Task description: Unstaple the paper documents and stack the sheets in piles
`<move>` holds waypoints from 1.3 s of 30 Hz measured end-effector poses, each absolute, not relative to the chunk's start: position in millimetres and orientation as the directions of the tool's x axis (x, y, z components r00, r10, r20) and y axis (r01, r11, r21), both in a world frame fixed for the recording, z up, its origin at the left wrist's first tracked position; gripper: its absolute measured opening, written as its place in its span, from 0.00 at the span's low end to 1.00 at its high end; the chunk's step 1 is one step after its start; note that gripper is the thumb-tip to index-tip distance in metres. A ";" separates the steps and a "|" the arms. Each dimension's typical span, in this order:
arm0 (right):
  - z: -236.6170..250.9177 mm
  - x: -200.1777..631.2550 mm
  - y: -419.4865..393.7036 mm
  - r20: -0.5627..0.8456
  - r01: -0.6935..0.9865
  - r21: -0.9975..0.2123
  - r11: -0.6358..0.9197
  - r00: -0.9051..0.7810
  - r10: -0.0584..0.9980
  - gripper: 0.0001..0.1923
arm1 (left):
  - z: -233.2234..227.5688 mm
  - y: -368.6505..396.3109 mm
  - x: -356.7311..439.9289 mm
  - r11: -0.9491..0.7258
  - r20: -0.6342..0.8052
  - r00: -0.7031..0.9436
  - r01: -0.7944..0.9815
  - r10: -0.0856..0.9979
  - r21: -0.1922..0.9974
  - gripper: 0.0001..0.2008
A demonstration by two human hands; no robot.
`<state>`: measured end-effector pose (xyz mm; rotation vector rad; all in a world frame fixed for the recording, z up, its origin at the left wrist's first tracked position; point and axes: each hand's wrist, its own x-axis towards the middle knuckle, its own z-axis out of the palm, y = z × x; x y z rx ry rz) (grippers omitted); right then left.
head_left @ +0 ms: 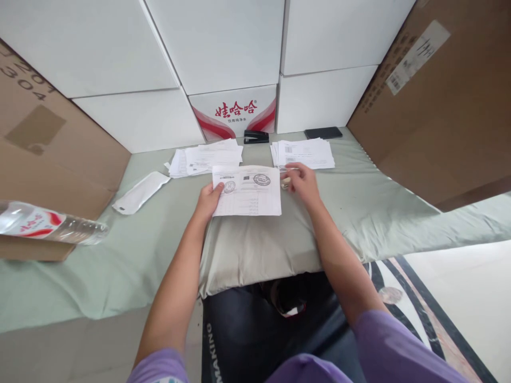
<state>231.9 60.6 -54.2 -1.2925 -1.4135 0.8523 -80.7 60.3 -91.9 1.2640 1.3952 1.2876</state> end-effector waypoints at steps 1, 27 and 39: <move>-55.0 239.3 63.8 0.265 0.348 -0.919 0.187 0.192 0.945 0.18 | -92.4 60.0 -80.2 -0.020 0.039 -0.111 0.171 0.993 0.985 0.31; -71.4 239.9 79.0 0.117 0.828 -0.561 -0.007 0.087 0.989 0.19 | -89.4 52.8 -69.7 0.030 0.001 -0.070 0.437 0.998 0.899 0.18; -73.8 236.3 79.1 0.080 0.821 -0.570 -0.027 0.088 0.993 0.18 | -87.7 52.5 -69.0 0.009 0.020 -0.052 0.499 0.998 0.867 0.19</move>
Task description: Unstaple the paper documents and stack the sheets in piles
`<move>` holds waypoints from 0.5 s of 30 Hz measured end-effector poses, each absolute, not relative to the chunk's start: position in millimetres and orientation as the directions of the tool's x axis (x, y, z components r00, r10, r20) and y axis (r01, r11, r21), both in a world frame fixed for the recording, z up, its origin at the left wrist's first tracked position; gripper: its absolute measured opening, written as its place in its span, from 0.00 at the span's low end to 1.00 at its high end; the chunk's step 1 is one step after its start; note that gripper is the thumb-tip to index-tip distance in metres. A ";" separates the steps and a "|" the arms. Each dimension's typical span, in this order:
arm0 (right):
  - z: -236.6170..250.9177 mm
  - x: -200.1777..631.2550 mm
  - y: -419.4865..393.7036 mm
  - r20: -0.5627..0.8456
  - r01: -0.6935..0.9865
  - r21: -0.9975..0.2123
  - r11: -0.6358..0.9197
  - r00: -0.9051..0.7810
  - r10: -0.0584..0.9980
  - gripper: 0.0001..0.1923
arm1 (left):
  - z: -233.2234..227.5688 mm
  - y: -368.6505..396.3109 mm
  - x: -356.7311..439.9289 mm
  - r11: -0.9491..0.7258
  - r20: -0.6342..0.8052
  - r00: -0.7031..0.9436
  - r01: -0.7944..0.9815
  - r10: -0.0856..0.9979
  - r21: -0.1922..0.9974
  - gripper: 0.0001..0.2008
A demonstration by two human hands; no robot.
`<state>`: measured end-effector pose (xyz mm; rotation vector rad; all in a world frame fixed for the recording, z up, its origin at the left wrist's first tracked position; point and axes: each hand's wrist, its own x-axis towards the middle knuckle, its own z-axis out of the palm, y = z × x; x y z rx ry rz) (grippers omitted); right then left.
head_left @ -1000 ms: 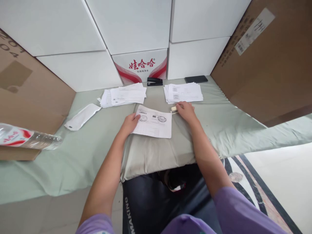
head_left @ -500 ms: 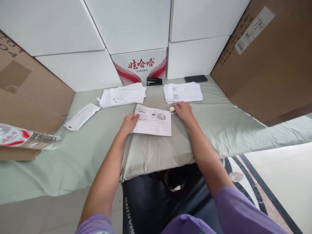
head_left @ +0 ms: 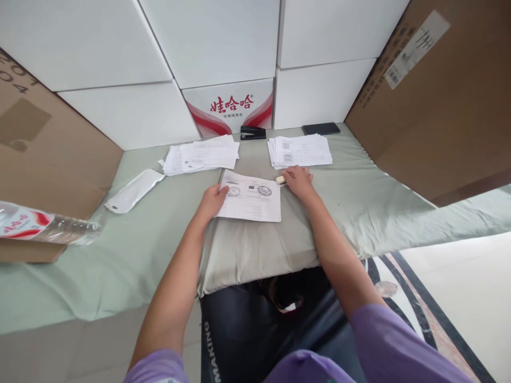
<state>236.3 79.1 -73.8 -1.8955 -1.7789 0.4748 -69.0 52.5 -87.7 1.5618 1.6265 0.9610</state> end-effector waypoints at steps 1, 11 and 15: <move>-73.8 236.0 79.0 0.081 0.820 -0.572 -0.028 0.090 0.993 0.18 | -87.5 52.4 -68.9 0.013 0.016 -0.055 0.490 0.998 0.872 0.19; -79.0 237.3 83.6 0.092 0.810 -0.586 -0.028 0.101 0.991 0.20 | -89.9 53.3 -69.9 0.023 0.008 -0.067 0.452 0.998 0.892 0.17; -79.1 238.0 84.8 0.078 0.817 -0.576 -0.033 0.095 0.992 0.18 | -88.4 53.5 -69.7 0.031 -0.001 -0.066 0.463 0.998 0.886 0.16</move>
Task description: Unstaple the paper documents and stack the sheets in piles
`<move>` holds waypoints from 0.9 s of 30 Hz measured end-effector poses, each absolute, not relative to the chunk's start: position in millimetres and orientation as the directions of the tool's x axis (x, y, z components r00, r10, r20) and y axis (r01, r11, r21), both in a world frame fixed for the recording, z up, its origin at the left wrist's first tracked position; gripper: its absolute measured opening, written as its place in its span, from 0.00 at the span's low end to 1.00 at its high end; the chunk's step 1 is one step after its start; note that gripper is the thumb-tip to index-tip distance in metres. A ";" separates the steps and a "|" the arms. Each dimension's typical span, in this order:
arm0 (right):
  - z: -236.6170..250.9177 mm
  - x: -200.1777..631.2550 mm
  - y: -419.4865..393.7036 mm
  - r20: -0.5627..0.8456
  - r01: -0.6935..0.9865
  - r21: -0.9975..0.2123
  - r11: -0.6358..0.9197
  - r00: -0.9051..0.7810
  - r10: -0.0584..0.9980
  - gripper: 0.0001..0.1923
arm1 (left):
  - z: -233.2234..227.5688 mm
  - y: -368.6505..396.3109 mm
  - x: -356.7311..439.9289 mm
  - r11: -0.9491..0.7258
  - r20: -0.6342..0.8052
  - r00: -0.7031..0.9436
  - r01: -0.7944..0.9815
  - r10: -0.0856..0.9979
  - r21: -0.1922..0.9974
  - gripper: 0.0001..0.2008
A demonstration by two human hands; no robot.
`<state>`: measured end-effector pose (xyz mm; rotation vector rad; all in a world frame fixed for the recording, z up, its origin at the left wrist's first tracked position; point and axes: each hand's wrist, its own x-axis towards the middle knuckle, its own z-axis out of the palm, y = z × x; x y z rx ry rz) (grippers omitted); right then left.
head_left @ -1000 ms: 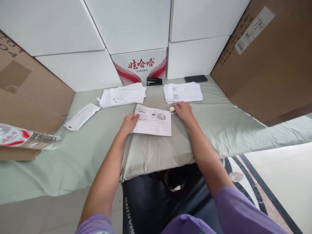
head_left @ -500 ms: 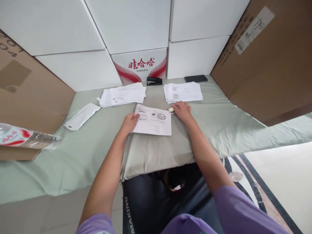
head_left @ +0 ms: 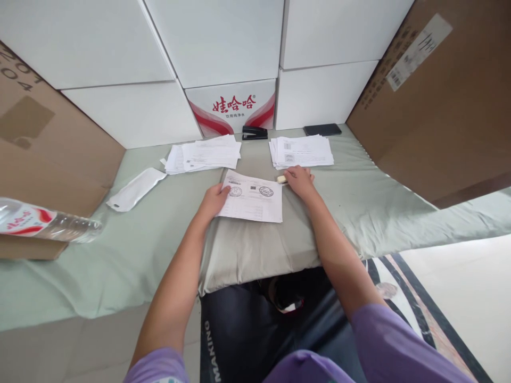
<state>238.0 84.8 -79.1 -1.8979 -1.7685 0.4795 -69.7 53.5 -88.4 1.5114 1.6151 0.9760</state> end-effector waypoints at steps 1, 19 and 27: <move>-78.9 238.4 85.0 0.073 0.821 -0.570 -0.033 0.091 0.993 0.18 | -88.2 53.5 -69.7 0.031 -0.003 -0.061 0.467 0.998 0.884 0.16; -78.6 244.3 87.8 0.030 0.789 -0.614 0.004 0.018 0.999 0.17 | -87.5 53.2 -70.1 0.010 0.013 -0.041 0.515 0.999 0.857 0.17; -76.1 243.2 85.6 0.027 0.783 -0.622 -0.007 0.030 0.999 0.17 | -83.8 50.9 -68.5 0.028 -0.007 -0.040 0.529 0.999 0.848 0.17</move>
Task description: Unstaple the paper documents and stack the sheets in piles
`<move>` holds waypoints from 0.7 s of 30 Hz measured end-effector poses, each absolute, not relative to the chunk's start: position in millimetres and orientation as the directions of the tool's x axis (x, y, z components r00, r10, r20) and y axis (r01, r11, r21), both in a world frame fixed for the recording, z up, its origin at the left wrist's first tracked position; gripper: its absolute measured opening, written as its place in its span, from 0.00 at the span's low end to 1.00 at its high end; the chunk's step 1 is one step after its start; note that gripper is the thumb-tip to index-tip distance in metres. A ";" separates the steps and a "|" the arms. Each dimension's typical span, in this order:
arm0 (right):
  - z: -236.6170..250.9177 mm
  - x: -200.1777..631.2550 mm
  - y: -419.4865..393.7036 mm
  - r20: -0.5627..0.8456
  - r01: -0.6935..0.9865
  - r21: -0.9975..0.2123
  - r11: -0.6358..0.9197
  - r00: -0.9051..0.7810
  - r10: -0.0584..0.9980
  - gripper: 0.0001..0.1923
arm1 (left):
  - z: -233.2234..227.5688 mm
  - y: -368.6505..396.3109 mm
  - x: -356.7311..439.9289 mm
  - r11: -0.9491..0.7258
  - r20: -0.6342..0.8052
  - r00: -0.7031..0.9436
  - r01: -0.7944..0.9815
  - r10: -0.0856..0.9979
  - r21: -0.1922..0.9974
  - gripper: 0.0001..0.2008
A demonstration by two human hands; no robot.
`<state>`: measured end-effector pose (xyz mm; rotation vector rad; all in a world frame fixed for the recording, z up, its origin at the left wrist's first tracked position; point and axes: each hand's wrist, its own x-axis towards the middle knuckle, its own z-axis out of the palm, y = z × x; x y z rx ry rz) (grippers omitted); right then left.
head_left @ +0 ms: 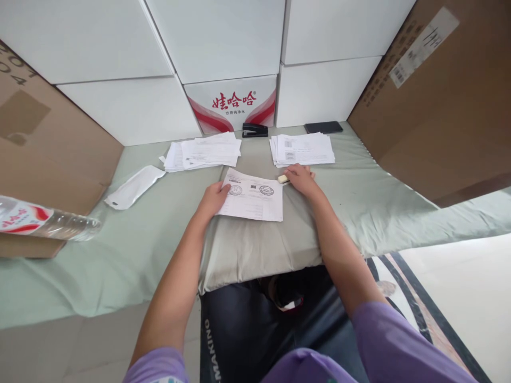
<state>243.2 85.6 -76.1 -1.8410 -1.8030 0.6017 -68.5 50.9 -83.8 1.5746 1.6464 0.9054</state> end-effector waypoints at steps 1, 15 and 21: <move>-75.9 243.1 85.5 0.023 0.778 -0.629 -0.008 0.029 0.999 0.17 | -84.4 51.2 -68.6 0.024 -0.005 -0.037 0.540 0.999 0.841 0.17; -80.1 241.5 88.9 0.017 0.823 -0.568 -0.015 0.030 0.999 0.18 | -79.5 48.8 -67.2 0.017 -0.023 0.001 0.644 1.000 0.765 0.19; -80.4 238.6 90.4 0.007 0.850 -0.526 -0.030 0.040 0.999 0.19 | -65.6 40.0 -62.0 -0.119 0.421 -0.146 0.832 0.895 0.541 0.20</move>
